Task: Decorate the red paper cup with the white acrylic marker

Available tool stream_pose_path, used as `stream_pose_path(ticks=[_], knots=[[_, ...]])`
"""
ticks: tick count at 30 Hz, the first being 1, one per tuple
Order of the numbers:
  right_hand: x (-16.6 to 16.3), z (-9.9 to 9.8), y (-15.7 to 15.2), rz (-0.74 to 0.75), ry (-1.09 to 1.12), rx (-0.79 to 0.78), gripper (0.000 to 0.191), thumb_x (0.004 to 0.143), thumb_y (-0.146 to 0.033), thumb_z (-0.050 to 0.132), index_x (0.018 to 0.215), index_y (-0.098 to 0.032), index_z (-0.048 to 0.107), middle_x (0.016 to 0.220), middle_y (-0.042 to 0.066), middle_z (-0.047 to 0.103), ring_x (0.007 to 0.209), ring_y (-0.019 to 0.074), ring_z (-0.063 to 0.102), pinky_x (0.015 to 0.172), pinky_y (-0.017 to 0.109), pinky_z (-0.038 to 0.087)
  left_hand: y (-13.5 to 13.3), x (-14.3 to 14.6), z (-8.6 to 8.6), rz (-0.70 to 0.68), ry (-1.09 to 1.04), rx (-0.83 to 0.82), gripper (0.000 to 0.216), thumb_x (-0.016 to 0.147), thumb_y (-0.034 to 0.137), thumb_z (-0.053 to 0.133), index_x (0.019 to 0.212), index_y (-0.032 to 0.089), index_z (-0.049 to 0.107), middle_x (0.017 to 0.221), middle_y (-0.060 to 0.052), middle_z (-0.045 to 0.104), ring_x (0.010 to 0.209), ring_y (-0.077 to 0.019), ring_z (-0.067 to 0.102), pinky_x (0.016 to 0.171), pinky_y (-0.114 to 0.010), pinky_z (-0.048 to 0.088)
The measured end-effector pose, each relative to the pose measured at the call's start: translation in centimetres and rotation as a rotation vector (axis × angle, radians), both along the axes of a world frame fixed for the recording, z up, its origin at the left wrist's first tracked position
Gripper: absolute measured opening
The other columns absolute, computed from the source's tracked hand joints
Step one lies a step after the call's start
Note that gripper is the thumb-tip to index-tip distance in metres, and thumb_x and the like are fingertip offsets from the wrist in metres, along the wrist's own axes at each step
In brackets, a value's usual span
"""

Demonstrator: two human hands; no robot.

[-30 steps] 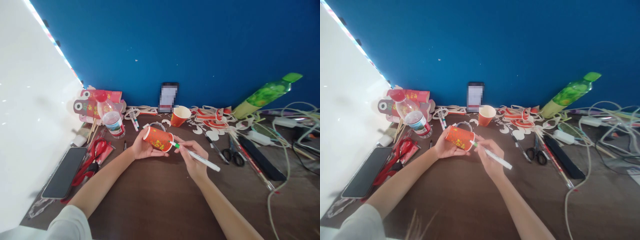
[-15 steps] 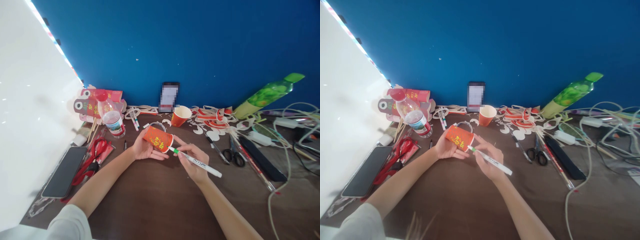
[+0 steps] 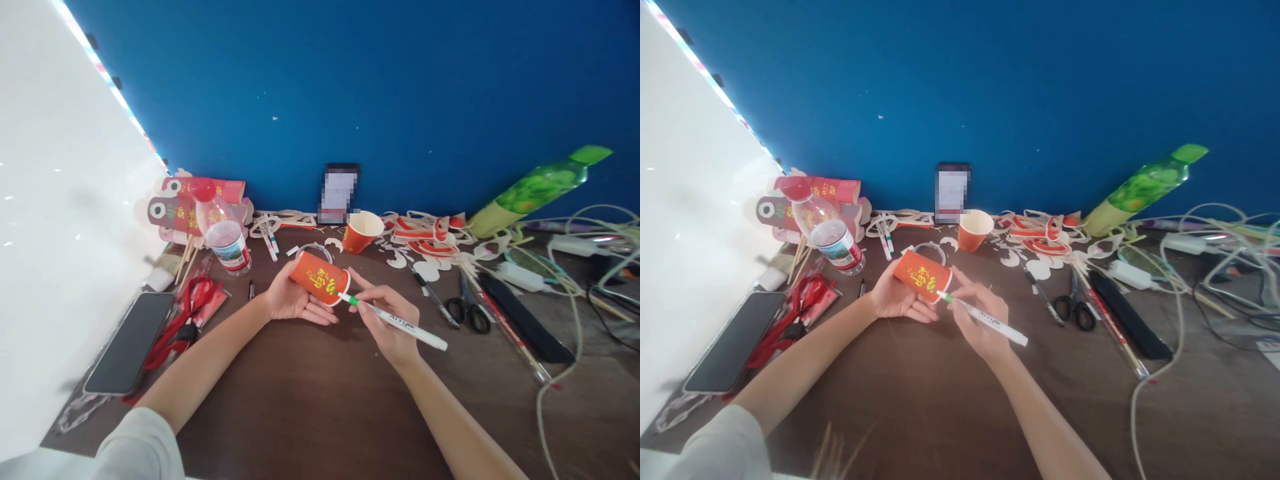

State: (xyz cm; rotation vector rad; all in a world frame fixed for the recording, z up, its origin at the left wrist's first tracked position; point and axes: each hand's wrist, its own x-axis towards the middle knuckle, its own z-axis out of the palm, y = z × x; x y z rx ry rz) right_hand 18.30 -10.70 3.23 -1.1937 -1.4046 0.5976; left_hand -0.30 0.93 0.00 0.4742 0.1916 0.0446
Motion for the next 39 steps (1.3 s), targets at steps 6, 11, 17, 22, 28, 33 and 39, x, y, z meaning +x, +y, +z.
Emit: stream_pose_path(ticks=[6,11,17,22,28,33,39], knots=[[0.0,-0.1,0.1,-0.01,-0.028,0.021,0.008,0.083,-0.024,0.06,0.077,-0.018,0.06,0.072,0.005,0.069,0.118,0.027,0.059,0.076,0.029,0.058,-0.1,0.1,0.2,0.018,0.039,0.019,0.097,0.072,0.082,0.02,0.112,0.002,0.059,0.096,-0.022,0.069,0.097,-0.0334,0.068,0.09,-0.039,0.047],[0.1,0.0,0.2,-0.022,0.001,0.016,0.009,0.082,-0.023,0.06,0.075,-0.018,0.059,0.065,0.004,0.066,0.116,0.0273,0.06,0.07,0.025,0.058,0.0,0.1,0.2,0.007,0.02,0.016,0.094,0.073,0.08,0.022,0.111,0.002,0.059,0.096,-0.022,0.069,0.097,-0.0335,0.067,0.091,-0.04,0.047],[0.0,0.5,0.3,-0.048,0.062,0.032,0.013,0.083,-0.024,0.058,0.072,-0.017,0.057,0.058,0.003,0.062,0.109,0.0283,0.064,0.058,0.021,0.056,0.0,0.0,0.2,-0.006,0.024,0.016,0.094,0.074,0.08,0.019,0.11,0.002,0.059,0.095,-0.021,0.07,0.098,-0.0336,0.067,0.091,-0.04,0.047],[-0.1,0.8,0.4,-0.071,0.059,0.03,0.017,0.083,-0.03,0.059,0.072,-0.017,0.056,0.055,0.002,0.062,0.108,0.0286,0.064,0.073,0.029,0.059,0.0,0.0,0.1,-0.013,0.004,0.013,0.094,0.075,0.079,0.02,0.111,0.001,0.058,0.096,-0.023,0.069,0.098,-0.0338,0.067,0.093,-0.04,0.046],[-0.4,0.8,0.3,-0.095,0.095,0.022,0.017,0.086,-0.033,0.059,0.079,-0.017,0.057,0.062,0.003,0.067,0.108,0.0256,0.064,0.092,0.04,0.056,0.0,0.0,0.3,0.004,0.035,0.018,0.095,0.074,0.079,0.02,0.111,0.001,0.059,0.098,-0.023,0.07,0.096,-0.0323,0.068,0.088,-0.038,0.049],[-0.4,0.4,0.2,-0.054,0.031,0.086,0.01,0.084,-0.028,0.06,0.081,-0.019,0.059,0.063,0.002,0.068,0.113,0.0256,0.062,0.104,0.047,0.048,0.1,0.0,0.3,0.003,0.019,-0.008,0.097,0.075,0.078,0.022,0.113,-0.003,0.057,0.101,-0.026,0.069,0.098,-0.0323,0.068,0.09,-0.038,0.048],[0.0,-0.4,0.3,0.0,-0.132,0.127,0.001,0.079,-0.02,0.06,0.079,-0.02,0.061,0.082,0.003,0.072,0.117,0.0258,0.059,0.11,0.048,0.043,0.0,0.0,0.5,0.014,0.0,0.013,0.094,0.074,0.075,0.031,0.126,-0.001,0.049,0.104,-0.026,0.068,0.102,-0.0326,0.067,0.09,-0.037,0.048]])
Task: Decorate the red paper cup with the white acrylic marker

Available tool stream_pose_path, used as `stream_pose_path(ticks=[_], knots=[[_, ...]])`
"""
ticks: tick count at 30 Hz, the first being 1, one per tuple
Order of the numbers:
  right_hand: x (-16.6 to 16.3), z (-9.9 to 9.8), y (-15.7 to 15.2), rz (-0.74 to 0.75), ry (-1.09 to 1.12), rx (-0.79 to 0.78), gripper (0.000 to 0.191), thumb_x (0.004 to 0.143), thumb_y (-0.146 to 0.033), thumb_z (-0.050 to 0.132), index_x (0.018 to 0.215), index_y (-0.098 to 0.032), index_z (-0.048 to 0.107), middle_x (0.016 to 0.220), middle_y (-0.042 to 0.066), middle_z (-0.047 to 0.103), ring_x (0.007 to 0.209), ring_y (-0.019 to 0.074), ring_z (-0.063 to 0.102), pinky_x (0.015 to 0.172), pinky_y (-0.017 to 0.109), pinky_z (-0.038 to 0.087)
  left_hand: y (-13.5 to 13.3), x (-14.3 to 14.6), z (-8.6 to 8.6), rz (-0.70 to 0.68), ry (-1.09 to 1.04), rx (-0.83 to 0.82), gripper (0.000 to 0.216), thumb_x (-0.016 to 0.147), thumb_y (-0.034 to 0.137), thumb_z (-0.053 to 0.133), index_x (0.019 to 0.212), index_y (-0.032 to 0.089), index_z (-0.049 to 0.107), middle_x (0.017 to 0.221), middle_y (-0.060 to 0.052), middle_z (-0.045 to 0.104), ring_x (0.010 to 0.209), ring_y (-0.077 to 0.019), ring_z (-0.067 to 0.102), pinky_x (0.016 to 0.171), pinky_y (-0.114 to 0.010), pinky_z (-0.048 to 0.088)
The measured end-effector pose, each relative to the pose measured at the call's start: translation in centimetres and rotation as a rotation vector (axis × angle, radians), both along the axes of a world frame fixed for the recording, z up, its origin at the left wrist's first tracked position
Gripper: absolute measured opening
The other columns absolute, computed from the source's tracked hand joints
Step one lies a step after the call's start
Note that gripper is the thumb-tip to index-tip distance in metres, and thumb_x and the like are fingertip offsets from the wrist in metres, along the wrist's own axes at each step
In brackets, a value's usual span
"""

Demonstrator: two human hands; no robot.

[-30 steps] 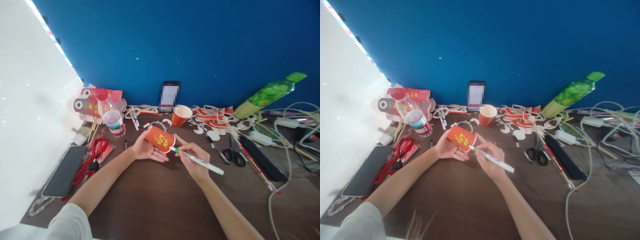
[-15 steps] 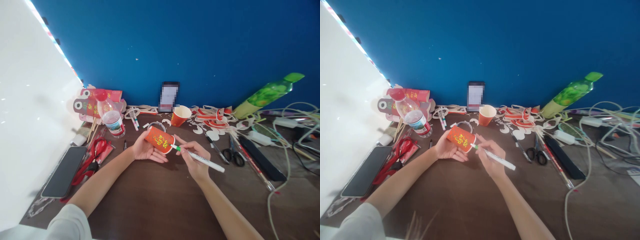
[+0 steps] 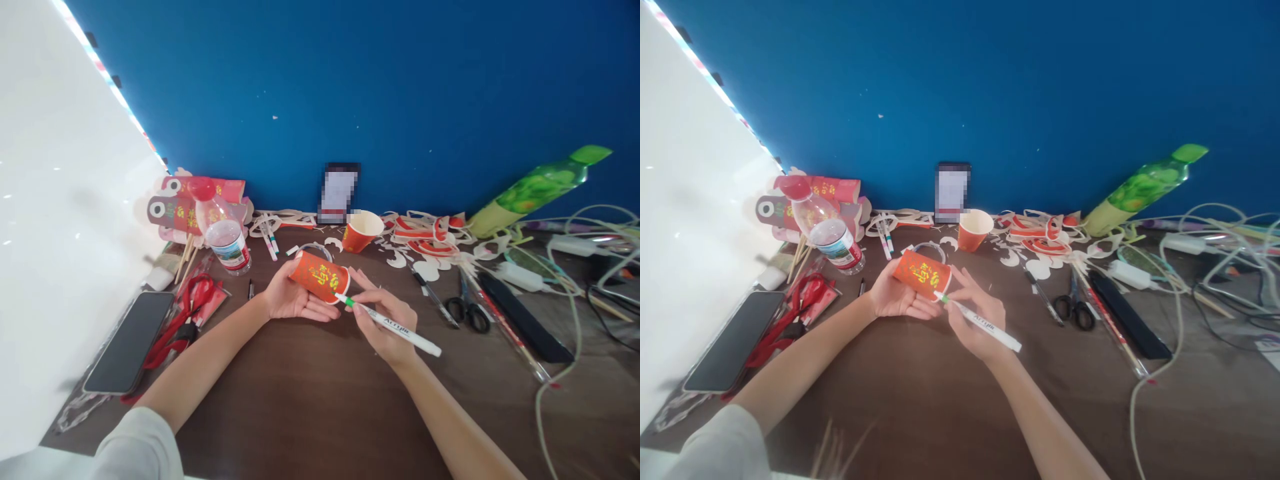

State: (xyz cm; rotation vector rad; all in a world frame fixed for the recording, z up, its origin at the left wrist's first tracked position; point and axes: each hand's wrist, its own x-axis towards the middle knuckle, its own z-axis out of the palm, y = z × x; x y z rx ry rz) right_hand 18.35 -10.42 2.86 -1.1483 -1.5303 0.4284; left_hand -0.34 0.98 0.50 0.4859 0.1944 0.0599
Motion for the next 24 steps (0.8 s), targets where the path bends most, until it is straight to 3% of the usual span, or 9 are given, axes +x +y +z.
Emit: stream_pose_path(ticks=[4,15,24], knots=[[0.38,-0.33,-0.03,0.027,-0.005,-0.013,0.005,0.076,-0.019,0.062,0.081,-0.021,0.063,0.083,0.004,0.072,0.123,0.0264,0.055,0.111,0.049,0.04,-0.02,0.02,0.05,-0.03,0.001,0.002,0.097,0.072,0.076,0.033,0.131,0.0,0.044,0.107,-0.026,0.068,0.104,-0.0321,0.066,0.092,-0.038,0.047],[0.06,0.21,0.08,0.006,-0.107,0.052,0.006,0.075,-0.014,0.059,0.076,-0.02,0.06,0.08,0.002,0.072,0.12,0.0253,0.057,0.11,0.045,0.043,-0.03,0.06,-0.19,-0.056,-0.016,-0.016,0.101,0.071,0.081,0.029,0.126,-0.001,0.05,0.11,-0.026,0.067,0.106,-0.0315,0.066,0.091,-0.037,0.049],[0.3,0.08,0.04,-0.04,-0.073,0.056,0.005,0.076,-0.015,0.059,0.074,-0.018,0.061,0.086,0.005,0.072,0.113,0.0263,0.061,0.101,0.04,0.051,-0.05,0.15,-0.29,-0.053,0.015,0.004,0.105,0.065,0.084,0.037,0.125,-0.001,0.05,0.107,-0.025,0.068,0.105,-0.0311,0.066,0.091,-0.036,0.049]])
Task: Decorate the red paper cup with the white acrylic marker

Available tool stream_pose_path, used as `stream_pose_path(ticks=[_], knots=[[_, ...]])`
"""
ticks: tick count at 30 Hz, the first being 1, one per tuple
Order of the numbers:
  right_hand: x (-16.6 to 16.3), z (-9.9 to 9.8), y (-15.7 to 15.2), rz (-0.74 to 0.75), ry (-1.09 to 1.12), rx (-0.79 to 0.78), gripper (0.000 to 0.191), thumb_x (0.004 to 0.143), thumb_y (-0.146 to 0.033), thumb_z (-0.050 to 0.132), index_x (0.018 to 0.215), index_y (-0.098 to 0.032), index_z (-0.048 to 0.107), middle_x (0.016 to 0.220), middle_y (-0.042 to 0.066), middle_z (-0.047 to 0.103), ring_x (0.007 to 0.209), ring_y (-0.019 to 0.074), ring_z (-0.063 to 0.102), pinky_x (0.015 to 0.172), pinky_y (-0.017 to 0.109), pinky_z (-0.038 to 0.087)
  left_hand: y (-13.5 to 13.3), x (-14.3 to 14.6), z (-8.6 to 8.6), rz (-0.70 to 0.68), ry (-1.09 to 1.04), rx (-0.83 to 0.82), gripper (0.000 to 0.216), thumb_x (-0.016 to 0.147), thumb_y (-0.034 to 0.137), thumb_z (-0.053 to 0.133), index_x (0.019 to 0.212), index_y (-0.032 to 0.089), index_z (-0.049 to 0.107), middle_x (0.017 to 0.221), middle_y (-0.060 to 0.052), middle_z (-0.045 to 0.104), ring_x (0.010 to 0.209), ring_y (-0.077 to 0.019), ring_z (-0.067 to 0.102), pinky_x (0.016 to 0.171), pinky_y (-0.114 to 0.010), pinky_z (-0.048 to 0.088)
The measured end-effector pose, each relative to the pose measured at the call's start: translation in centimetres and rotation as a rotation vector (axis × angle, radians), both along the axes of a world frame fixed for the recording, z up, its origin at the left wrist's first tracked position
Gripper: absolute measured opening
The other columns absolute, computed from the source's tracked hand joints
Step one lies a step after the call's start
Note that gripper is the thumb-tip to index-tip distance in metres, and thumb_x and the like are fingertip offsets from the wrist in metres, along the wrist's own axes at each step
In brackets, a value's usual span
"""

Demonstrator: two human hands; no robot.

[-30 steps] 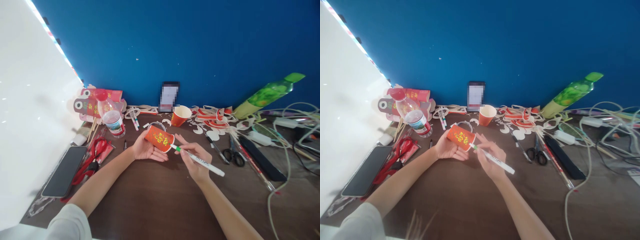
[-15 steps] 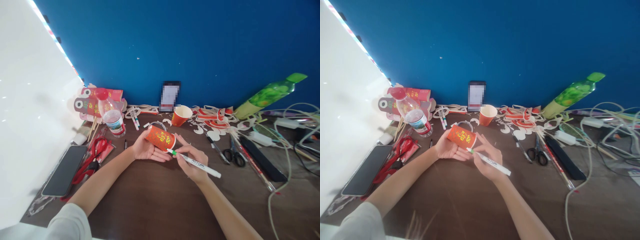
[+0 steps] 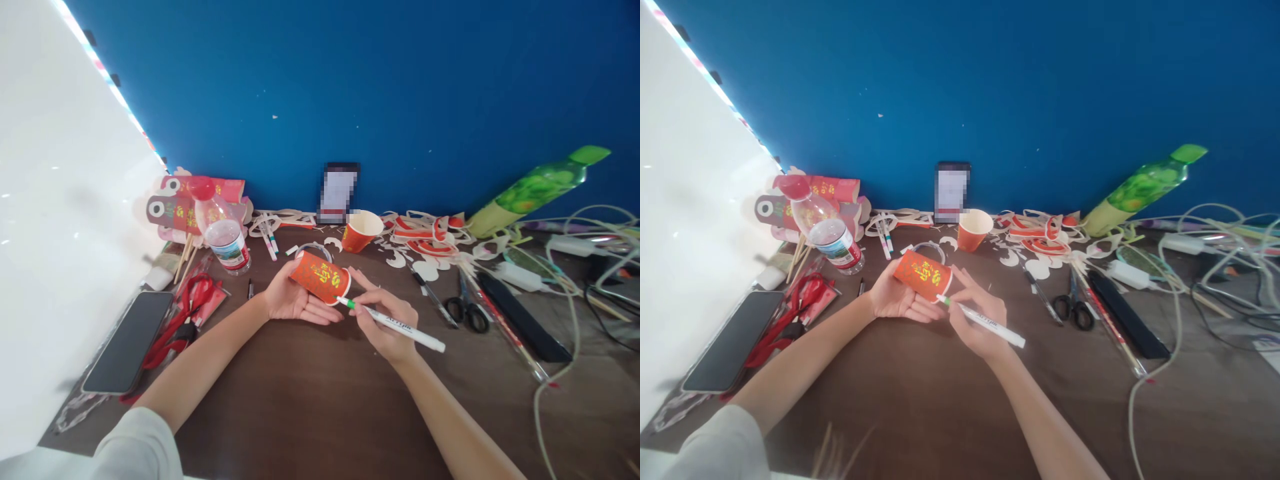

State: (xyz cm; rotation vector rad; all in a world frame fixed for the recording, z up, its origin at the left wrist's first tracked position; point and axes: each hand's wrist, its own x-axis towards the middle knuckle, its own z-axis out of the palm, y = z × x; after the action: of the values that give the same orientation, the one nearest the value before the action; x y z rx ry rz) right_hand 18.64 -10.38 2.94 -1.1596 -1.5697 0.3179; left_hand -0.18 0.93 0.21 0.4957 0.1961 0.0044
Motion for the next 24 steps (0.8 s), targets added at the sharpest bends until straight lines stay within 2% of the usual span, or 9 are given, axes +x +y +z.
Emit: stream_pose_path(ticks=[4,9,11,14,17,19,21,24], knots=[[0.0,-0.3,0.0,-0.025,0.025,-0.013,0.004,0.078,-0.016,0.059,0.075,-0.019,0.06,0.077,0.004,0.071,0.111,0.0266,0.063,0.096,0.041,0.054,-0.1,0.0,0.1,0.0,0.026,0.012,0.105,0.064,0.085,0.038,0.126,0.0,0.049,0.106,-0.025,0.069,0.104,-0.0306,0.067,0.091,-0.036,0.049],[-0.3,-0.2,0.1,0.012,0.077,-0.02,0.006,0.083,-0.018,0.057,0.077,-0.019,0.058,0.064,0.001,0.067,0.115,0.0259,0.061,0.102,0.045,0.05,0.0,0.1,0.1,0.002,0.036,0.021,0.106,0.062,0.085,0.041,0.125,0.0,0.05,0.106,-0.025,0.069,0.104,-0.0299,0.067,0.091,-0.035,0.049],[-0.4,0.0,0.1,0.015,0.136,-0.031,0.007,0.087,-0.022,0.055,0.083,-0.018,0.058,0.066,0.002,0.068,0.115,0.0251,0.061,0.102,0.045,0.05,0.0,0.0,0.0,-0.003,0.029,0.009,0.106,0.062,0.085,0.039,0.124,0.001,0.05,0.107,-0.025,0.068,0.105,-0.0298,0.066,0.092,-0.036,0.048],[-0.5,0.4,0.2,-0.081,0.186,0.033,0.019,0.094,-0.031,0.045,0.1,-0.017,0.057,0.082,0.006,0.072,0.11,0.0227,0.064,0.1,0.045,0.051,0.0,0.0,-0.1,-0.011,0.011,-0.008,0.105,0.063,0.086,0.037,0.123,0.002,0.051,0.109,-0.025,0.067,0.106,-0.0302,0.066,0.094,-0.037,0.047],[-0.4,0.5,0.3,-0.224,0.05,0.093,0.026,0.095,-0.035,0.042,0.108,-0.019,0.059,0.1,0.008,0.07,0.115,0.0211,0.061,0.104,0.044,0.047,0.1,0.0,-0.1,-0.019,-0.012,-0.018,0.102,0.064,0.085,0.037,0.123,0.002,0.051,0.111,-0.025,0.067,0.107,-0.0308,0.065,0.094,-0.037,0.046],[-0.3,0.3,0.4,-0.194,-0.079,0.065,0.03,0.089,-0.038,0.055,0.113,-0.021,0.058,0.112,0.009,0.066,0.12,0.0225,0.058,0.108,0.044,0.044,0.1,-0.1,-0.1,-0.02,-0.043,-0.017,0.101,0.064,0.083,0.038,0.123,0.002,0.051,0.111,-0.025,0.067,0.106,-0.0313,0.065,0.094,-0.038,0.046],[-0.3,-0.3,0.7,-0.101,-0.144,0.018,0.054,0.076,-0.04,0.071,0.123,-0.022,0.051,0.121,0.01,0.061,0.119,0.025,0.057,0.107,0.045,0.045,0.1,-0.1,-0.2,-0.02,-0.072,-0.011,0.1,0.064,0.083,0.039,0.124,0.003,0.051,0.111,-0.024,0.067,0.105,-0.0316,0.066,0.094,-0.039,0.046],[-0.2,-1.3,1.1,-0.053,-0.045,-0.063,0.069,0.071,-0.038,0.076,0.13,-0.023,0.044,0.13,0.011,0.053,0.121,0.0256,0.055,0.105,0.045,0.047,0.1,0.0,-0.2,-0.045,-0.077,-0.007,0.102,0.064,0.083,0.036,0.124,0.002,0.051,0.111,-0.022,0.067,0.104,-0.0312,0.066,0.094,-0.038,0.046]])
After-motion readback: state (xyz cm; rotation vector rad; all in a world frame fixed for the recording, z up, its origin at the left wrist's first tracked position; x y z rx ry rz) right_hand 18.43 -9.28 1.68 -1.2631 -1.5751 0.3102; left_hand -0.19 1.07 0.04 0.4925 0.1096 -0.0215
